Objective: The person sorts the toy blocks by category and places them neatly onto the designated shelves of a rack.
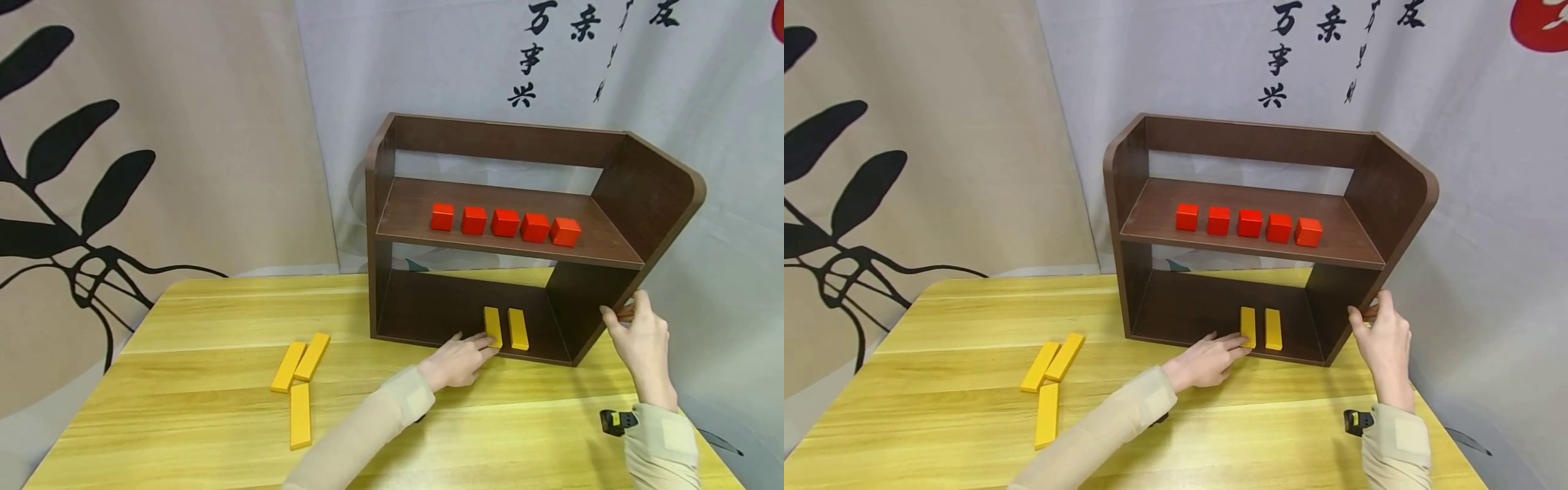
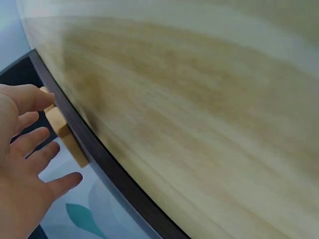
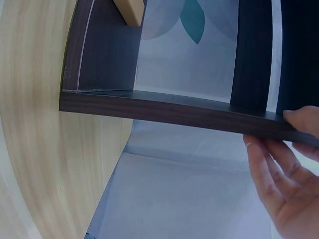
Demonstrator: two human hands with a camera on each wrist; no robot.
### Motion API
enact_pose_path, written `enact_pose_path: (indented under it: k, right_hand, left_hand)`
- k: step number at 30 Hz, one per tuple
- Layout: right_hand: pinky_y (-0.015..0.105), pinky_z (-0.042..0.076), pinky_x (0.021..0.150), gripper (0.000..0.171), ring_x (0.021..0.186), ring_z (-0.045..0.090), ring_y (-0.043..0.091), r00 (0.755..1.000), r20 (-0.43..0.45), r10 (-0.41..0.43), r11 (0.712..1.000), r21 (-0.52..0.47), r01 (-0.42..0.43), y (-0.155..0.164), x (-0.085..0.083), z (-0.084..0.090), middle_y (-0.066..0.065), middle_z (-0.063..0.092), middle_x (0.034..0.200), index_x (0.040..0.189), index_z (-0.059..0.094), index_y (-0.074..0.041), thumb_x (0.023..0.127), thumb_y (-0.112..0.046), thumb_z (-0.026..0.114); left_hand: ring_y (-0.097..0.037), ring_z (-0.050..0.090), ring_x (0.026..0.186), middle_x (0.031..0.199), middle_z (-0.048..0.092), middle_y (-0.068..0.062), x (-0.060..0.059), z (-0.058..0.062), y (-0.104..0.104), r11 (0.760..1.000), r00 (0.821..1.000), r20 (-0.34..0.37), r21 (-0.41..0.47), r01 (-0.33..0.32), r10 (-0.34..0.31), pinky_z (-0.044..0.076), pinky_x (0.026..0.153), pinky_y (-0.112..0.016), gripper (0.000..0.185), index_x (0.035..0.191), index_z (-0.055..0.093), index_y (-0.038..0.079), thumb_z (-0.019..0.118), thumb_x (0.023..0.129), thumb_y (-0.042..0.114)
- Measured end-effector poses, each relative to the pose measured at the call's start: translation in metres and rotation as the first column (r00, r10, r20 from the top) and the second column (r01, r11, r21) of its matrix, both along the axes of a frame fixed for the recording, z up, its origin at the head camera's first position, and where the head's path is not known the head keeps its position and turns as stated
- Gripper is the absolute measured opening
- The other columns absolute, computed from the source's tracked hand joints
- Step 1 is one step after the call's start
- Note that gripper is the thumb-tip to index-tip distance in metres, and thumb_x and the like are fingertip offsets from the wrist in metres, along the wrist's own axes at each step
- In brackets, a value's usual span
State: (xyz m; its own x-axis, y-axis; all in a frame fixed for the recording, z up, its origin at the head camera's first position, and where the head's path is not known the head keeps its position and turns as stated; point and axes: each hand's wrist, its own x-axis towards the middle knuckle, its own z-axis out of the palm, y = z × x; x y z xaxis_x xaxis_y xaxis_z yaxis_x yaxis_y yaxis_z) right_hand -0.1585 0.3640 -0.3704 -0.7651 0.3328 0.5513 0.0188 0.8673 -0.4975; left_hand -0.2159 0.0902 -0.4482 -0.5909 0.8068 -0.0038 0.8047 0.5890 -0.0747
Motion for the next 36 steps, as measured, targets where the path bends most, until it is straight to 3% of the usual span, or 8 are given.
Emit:
enact_pose_path:
  k: [13, 16, 20, 23, 26, 29, 33, 36]
  right_hand:
    - [0.059, 0.041, 0.065, 0.025, 0.079, 0.059, 0.052, 1.000, -0.002, 0.007, 1.000, 0.000, -0.007, 0.002, -0.001, 0.000, 0.031, 0.065, 0.088, 0.099, 0.047, 0.003, 0.088, -0.014, 0.061]
    - [0.059, 0.041, 0.065, 0.025, 0.079, 0.060, 0.052, 1.000, 0.001, 0.010, 1.000, -0.002, -0.010, 0.002, -0.001, 0.000, 0.031, 0.065, 0.089, 0.097, 0.047, 0.003, 0.087, -0.014, 0.062]
    - [0.059, 0.041, 0.066, 0.024, 0.080, 0.060, 0.051, 1.000, -0.001, 0.006, 1.000, -0.006, -0.006, 0.002, -0.001, -0.001, 0.031, 0.065, 0.089, 0.097, 0.047, 0.003, 0.087, -0.013, 0.062]
    - [0.059, 0.042, 0.067, 0.024, 0.081, 0.061, 0.051, 1.000, -0.003, 0.006, 1.000, -0.007, -0.006, 0.002, -0.001, -0.001, 0.032, 0.065, 0.090, 0.098, 0.047, 0.003, 0.087, -0.013, 0.062]
    - [0.059, 0.042, 0.067, 0.024, 0.081, 0.060, 0.052, 1.000, 0.000, 0.007, 1.000, -0.007, -0.007, 0.002, -0.001, -0.001, 0.032, 0.065, 0.090, 0.097, 0.047, 0.003, 0.087, -0.014, 0.062]
    - [0.059, 0.041, 0.066, 0.024, 0.080, 0.060, 0.052, 1.000, -0.001, 0.007, 1.000, -0.004, -0.007, 0.002, -0.001, -0.001, 0.032, 0.065, 0.089, 0.097, 0.047, 0.003, 0.087, -0.013, 0.062]
    - [0.059, 0.041, 0.066, 0.023, 0.080, 0.060, 0.052, 1.000, -0.014, 0.015, 1.000, 0.003, -0.015, 0.001, -0.001, -0.001, 0.032, 0.065, 0.088, 0.096, 0.047, 0.003, 0.087, -0.012, 0.062]
    - [0.060, 0.042, 0.066, 0.023, 0.080, 0.060, 0.052, 1.000, -0.015, 0.019, 1.000, 0.001, -0.018, 0.001, -0.001, -0.001, 0.032, 0.065, 0.088, 0.096, 0.047, 0.003, 0.087, -0.012, 0.062]
  left_hand:
    - [-0.014, 0.053, 0.127, 0.142, 0.052, -0.001, 0.012, 0.007, -0.054, 0.981, 0.998, 0.055, 0.191, 0.028, -0.040, 0.049, 0.101, -0.032, 0.045, 0.137, 0.051, 0.018, 0.059, 0.093, 0.015]
    - [-0.006, 0.066, 0.083, 0.140, 0.054, -0.004, 0.013, 0.007, -0.072, 0.972, 0.992, 0.120, 0.235, -0.003, -0.025, 0.052, 0.072, -0.015, 0.044, 0.136, 0.053, 0.015, 0.060, 0.093, 0.014]
    - [-0.002, 0.032, 0.041, 0.139, 0.054, -0.009, 0.012, 0.008, -0.098, 0.949, 0.975, 0.220, 0.308, -0.058, -0.012, 0.036, 0.049, -0.011, 0.043, 0.136, 0.052, 0.010, 0.059, 0.093, 0.012]
    - [-0.001, 0.031, 0.043, 0.138, 0.054, -0.012, 0.010, 0.010, -0.117, 0.927, 0.971, 0.239, 0.367, -0.077, -0.013, 0.045, 0.062, -0.012, 0.044, 0.136, 0.051, 0.007, 0.059, 0.093, 0.012]
    - [-0.009, 0.051, 0.055, 0.136, 0.055, -0.013, 0.009, 0.012, -0.136, 0.904, 0.965, 0.262, 0.413, -0.111, -0.002, 0.053, 0.076, -0.022, 0.045, 0.136, 0.050, 0.006, 0.059, 0.093, 0.012]
    - [-0.021, 0.066, 0.092, 0.134, 0.057, -0.013, 0.007, 0.013, -0.154, 0.880, 0.953, 0.302, 0.448, -0.158, 0.017, 0.054, 0.091, -0.033, 0.044, 0.135, 0.050, 0.005, 0.059, 0.093, 0.010]
    - [-0.029, 0.056, 0.122, 0.133, 0.058, -0.015, 0.004, 0.014, -0.177, 0.837, 0.918, 0.394, 0.489, -0.244, 0.037, 0.048, 0.101, -0.043, 0.043, 0.134, 0.050, 0.002, 0.058, 0.093, 0.009]
    - [-0.031, 0.057, 0.120, 0.132, 0.058, -0.016, 0.002, 0.015, -0.194, 0.804, 0.887, 0.456, 0.500, -0.322, 0.072, 0.048, 0.100, -0.046, 0.042, 0.134, 0.051, 0.003, 0.058, 0.094, 0.011]
